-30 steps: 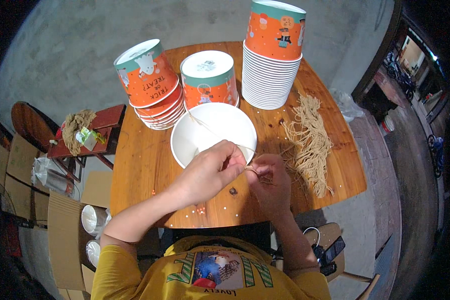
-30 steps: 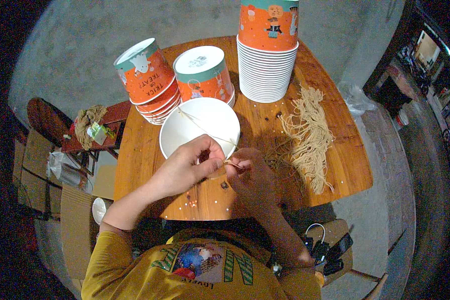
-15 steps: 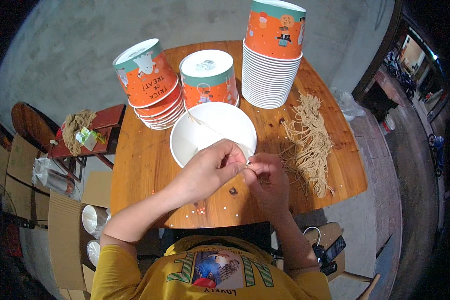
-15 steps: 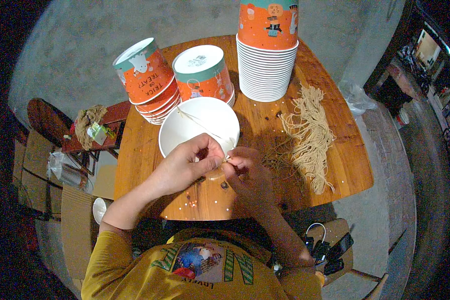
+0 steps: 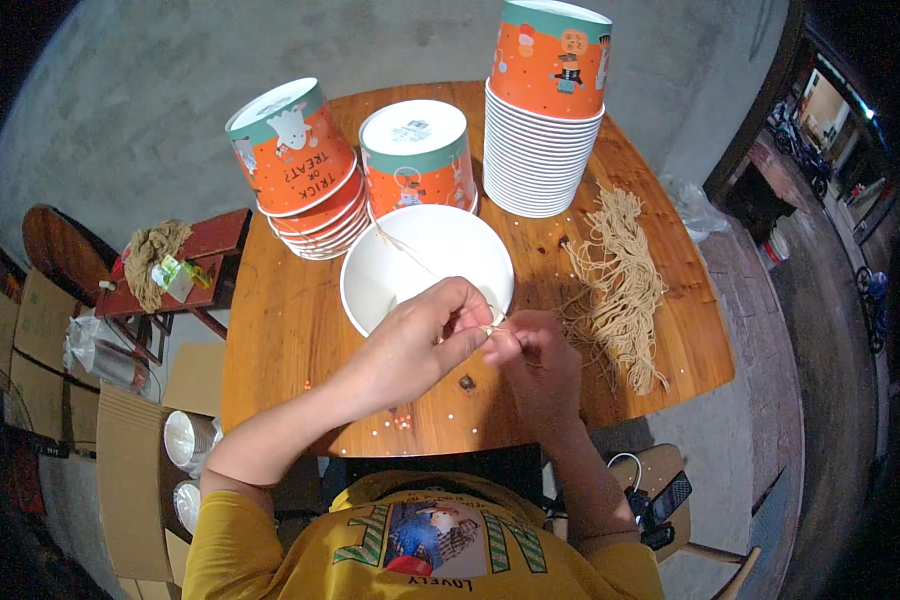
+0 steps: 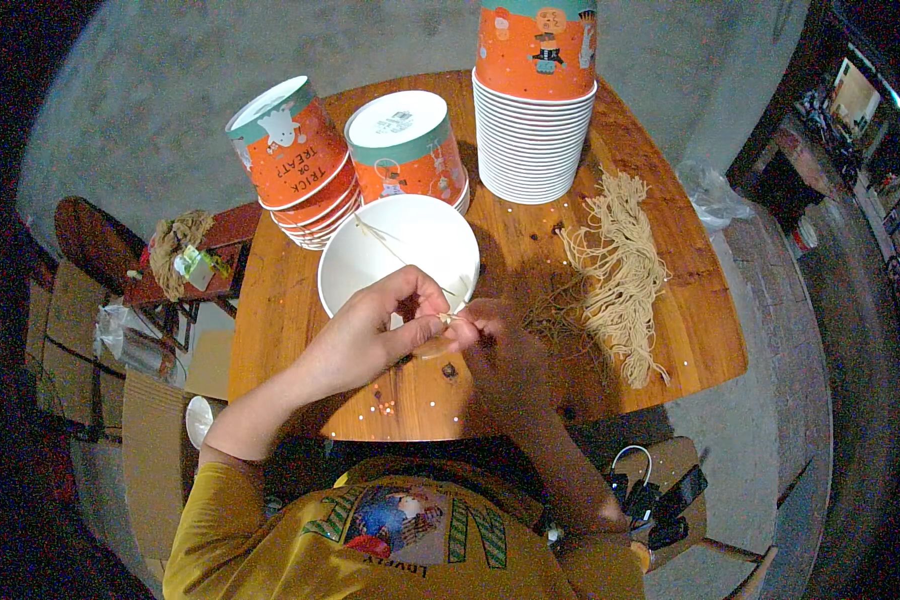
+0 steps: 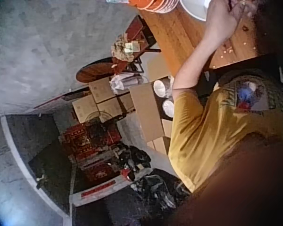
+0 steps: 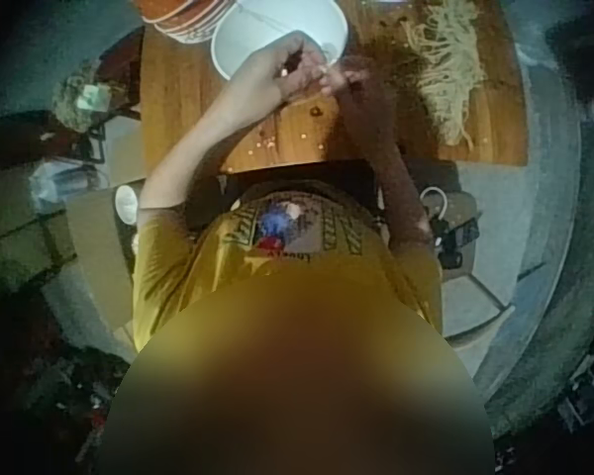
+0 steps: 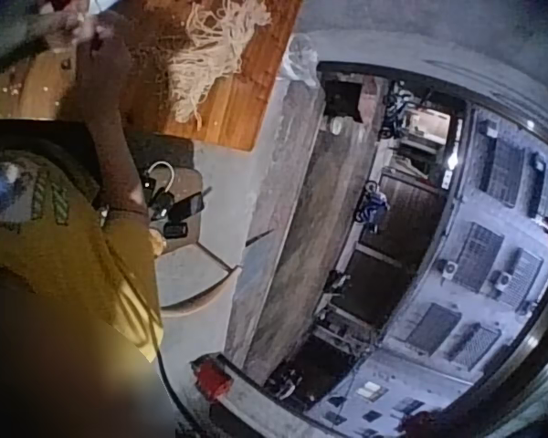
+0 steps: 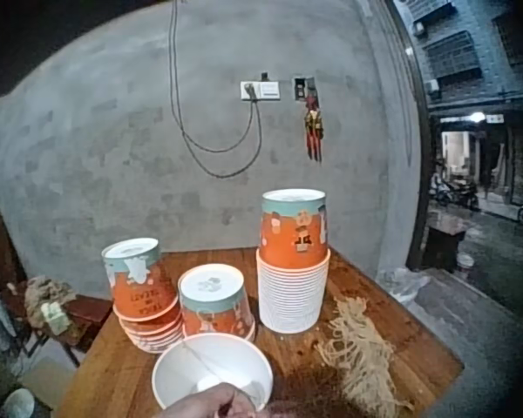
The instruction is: Tying thin decorative strings to printed paper buckets for assembly.
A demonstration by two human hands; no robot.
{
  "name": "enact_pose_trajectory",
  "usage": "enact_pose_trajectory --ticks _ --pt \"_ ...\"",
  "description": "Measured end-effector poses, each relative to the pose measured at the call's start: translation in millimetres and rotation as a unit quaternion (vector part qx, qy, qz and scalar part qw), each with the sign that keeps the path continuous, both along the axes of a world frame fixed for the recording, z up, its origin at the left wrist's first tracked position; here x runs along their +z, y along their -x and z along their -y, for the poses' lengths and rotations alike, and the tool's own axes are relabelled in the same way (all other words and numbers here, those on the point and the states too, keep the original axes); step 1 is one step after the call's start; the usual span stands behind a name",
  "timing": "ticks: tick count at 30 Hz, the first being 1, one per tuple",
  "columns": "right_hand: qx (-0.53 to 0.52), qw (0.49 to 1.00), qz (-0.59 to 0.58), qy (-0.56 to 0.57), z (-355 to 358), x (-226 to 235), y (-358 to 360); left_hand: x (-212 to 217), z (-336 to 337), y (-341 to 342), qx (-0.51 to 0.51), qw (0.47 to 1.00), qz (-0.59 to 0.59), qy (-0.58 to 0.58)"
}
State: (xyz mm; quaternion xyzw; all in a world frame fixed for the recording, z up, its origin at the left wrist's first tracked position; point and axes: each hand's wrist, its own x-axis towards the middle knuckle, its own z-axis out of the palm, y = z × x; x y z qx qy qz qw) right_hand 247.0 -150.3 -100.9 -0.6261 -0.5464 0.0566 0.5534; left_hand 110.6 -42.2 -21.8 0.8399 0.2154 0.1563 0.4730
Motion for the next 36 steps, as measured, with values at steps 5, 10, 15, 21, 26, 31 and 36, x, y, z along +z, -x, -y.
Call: enact_pose_trajectory --ticks 5,10,15,21,26,31,36 --pt "0.017 0.999 -0.047 0.000 0.9 2.9 0.9 0.1 0.4 0.2 0.001 1.000 0.001 -0.017" --pt "0.010 0.997 -0.073 0.025 1.5 0.3 0.2 1.2 0.9 0.5 0.007 0.999 -0.005 -0.034" --pt "0.037 0.990 -0.132 0.009 1.2 2.2 1.6 0.0 1.1 1.2 0.009 0.998 0.006 -0.061" --pt "0.043 0.990 -0.136 0.021 4.9 4.3 1.9 -1.7 1.4 1.7 0.013 0.995 0.016 -0.097" --pt "0.065 0.991 -0.117 0.006 6.1 2.8 0.7 -0.3 4.4 -0.9 0.015 0.996 0.035 -0.080" --pt "0.051 0.995 -0.086 -0.025 4.7 3.3 0.9 1.0 5.1 -2.1 0.011 0.997 0.033 -0.076" --pt "0.020 0.998 -0.039 -0.035 4.4 6.0 2.7 0.4 6.1 -1.0 0.004 0.995 0.045 -0.092"
